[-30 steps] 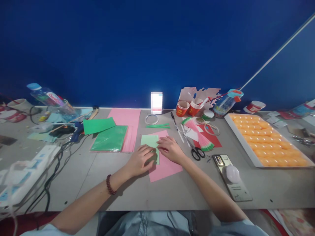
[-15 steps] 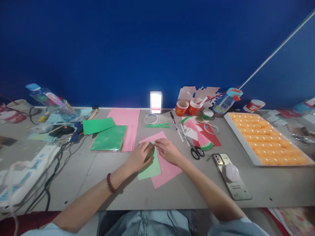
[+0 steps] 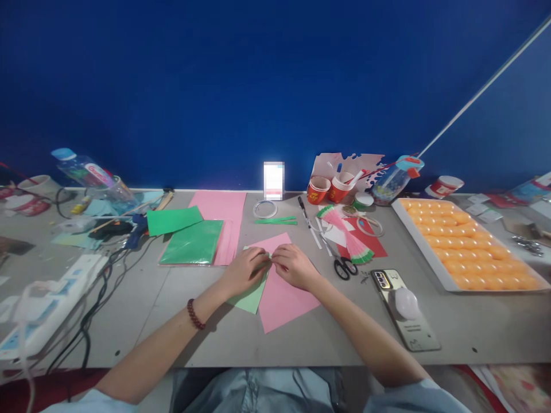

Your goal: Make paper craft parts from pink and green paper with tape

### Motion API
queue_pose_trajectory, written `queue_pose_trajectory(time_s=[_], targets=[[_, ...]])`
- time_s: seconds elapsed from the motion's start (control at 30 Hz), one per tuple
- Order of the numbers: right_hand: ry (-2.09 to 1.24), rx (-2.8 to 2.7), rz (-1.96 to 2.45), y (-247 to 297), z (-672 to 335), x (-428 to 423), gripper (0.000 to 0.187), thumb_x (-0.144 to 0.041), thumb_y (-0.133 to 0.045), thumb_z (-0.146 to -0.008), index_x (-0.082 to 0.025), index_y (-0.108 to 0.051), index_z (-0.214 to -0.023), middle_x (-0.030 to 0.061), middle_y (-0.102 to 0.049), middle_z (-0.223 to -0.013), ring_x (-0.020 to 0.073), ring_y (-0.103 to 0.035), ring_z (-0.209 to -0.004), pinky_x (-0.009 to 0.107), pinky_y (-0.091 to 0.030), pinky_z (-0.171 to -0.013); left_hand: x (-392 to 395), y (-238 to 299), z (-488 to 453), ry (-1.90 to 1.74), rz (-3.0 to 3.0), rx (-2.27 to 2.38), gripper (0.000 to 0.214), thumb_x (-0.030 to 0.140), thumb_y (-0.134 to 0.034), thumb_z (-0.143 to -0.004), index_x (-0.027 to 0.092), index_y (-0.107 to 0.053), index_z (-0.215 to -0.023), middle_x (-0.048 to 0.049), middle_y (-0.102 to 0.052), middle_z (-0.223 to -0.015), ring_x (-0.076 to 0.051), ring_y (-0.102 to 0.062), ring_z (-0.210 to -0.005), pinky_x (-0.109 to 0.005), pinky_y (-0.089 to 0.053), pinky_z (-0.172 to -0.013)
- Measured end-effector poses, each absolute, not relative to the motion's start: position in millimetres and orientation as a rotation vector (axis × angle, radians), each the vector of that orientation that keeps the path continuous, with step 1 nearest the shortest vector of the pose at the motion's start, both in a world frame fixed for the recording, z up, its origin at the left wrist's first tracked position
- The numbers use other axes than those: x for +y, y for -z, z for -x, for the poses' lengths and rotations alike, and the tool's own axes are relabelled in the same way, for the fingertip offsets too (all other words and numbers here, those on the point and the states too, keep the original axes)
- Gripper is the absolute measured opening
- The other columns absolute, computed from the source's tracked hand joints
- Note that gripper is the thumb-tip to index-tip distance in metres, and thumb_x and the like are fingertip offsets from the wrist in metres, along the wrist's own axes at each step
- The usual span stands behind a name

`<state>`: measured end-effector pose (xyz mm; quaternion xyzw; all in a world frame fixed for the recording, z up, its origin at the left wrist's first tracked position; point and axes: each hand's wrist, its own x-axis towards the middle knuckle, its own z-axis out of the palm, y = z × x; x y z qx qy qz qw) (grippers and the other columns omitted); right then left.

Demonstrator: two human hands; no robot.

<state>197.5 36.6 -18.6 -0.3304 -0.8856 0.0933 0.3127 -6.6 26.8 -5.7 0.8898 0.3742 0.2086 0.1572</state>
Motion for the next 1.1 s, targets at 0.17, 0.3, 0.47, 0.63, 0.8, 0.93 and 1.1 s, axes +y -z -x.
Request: queue_pose_trajectory(time_s=[0.17, 0.3, 0.47, 0.63, 0.8, 0.93, 1.1], targets=[[-0.175, -2.344, 0.849, 20.0, -197.6, 36.6, 0.025, -0.007, -0.050, -0.079, -0.022, -0.067, -0.091, 0.0046, -0.070, -0.091, 0.0214, -0.058, -0.099, 0.039, -0.047, -0.083, 24.9, 9.2, 4.0, -0.564, -2.597, 1.099, 0.025, 0.019, -0.045, -0.088, 0.021, -0.050, -0.113, -0.0082, -0.054, -0.107, -0.023, -0.051, -0.103, -0.039, -0.043, -0.086], [-0.121, -2.364, 0.837, 19.9, -197.6, 36.3, 0.024, -0.007, -0.050, -0.079, -0.020, -0.066, -0.092, 0.0052, -0.069, -0.090, 0.0213, -0.057, -0.099, 0.038, -0.047, -0.084, 25.3, 10.9, 4.6, -0.550, -2.627, 1.101, 0.024, 0.020, -0.045, -0.089, 0.020, -0.049, -0.112, -0.0080, -0.054, -0.108, -0.023, -0.050, -0.103, -0.039, -0.042, -0.087], [-0.126, -2.356, 0.857, 18.3, -195.6, 34.9, 0.023, -0.008, -0.050, -0.079, -0.021, -0.067, -0.089, 0.0056, -0.070, -0.088, 0.0214, -0.058, -0.097, 0.038, -0.048, -0.083, 26.0, 12.8, 4.0, -0.585, -2.645, 1.086, 0.016, 0.023, -0.043, -0.091, 0.019, -0.054, -0.103, -0.0076, -0.055, -0.103, -0.021, -0.051, -0.100, -0.036, -0.043, -0.085], [-0.152, -2.332, 0.879, 16.9, -194.1, 34.3, 0.020, -0.008, -0.052, -0.078, -0.021, -0.067, -0.085, 0.0052, -0.070, -0.086, 0.0213, -0.059, -0.093, 0.038, -0.048, -0.081, 24.4, 12.7, 3.6, -0.560, -2.667, 1.097, 0.019, 0.024, -0.040, -0.093, 0.018, -0.057, -0.088, -0.0062, -0.056, -0.092, -0.019, -0.053, -0.090, -0.033, -0.044, -0.077], [-0.166, -2.320, 0.883, 18.4, -194.2, 34.8, 0.021, -0.007, -0.053, -0.077, -0.020, -0.067, -0.085, 0.0049, -0.070, -0.086, 0.0211, -0.059, -0.093, 0.037, -0.047, -0.081, 21.1, 11.8, 5.2, -0.532, -2.717, 1.073, 0.012, 0.017, -0.047, -0.088, 0.017, -0.058, -0.083, -0.0059, -0.057, -0.089, -0.019, -0.052, -0.088, -0.032, -0.043, -0.073], [-0.171, -2.319, 0.878, 20.6, -194.4, 34.9, 0.021, -0.007, -0.053, -0.077, -0.020, -0.067, -0.087, 0.0052, -0.071, -0.086, 0.0206, -0.059, -0.094, 0.036, -0.047, -0.081, 15.6, 9.6, 9.1, -0.431, -2.821, 0.992, 0.007, 0.017, -0.052, -0.085, 0.017, -0.059, -0.083, -0.0067, -0.057, -0.089, -0.020, -0.052, -0.087, -0.033, -0.043, -0.072], [-0.215, -2.328, 0.893, 20.6, -196.1, 34.3, 0.024, -0.007, -0.053, -0.076, -0.021, -0.067, -0.090, 0.0052, -0.070, -0.089, 0.0210, -0.059, -0.095, 0.037, -0.046, -0.082, 5.6, 0.5, 13.4, -0.245, -2.930, 0.913, 0.007, 0.015, -0.053, -0.083, 0.017, -0.058, -0.078, -0.0074, -0.056, -0.086, -0.022, -0.051, -0.088, -0.034, -0.043, -0.070]])
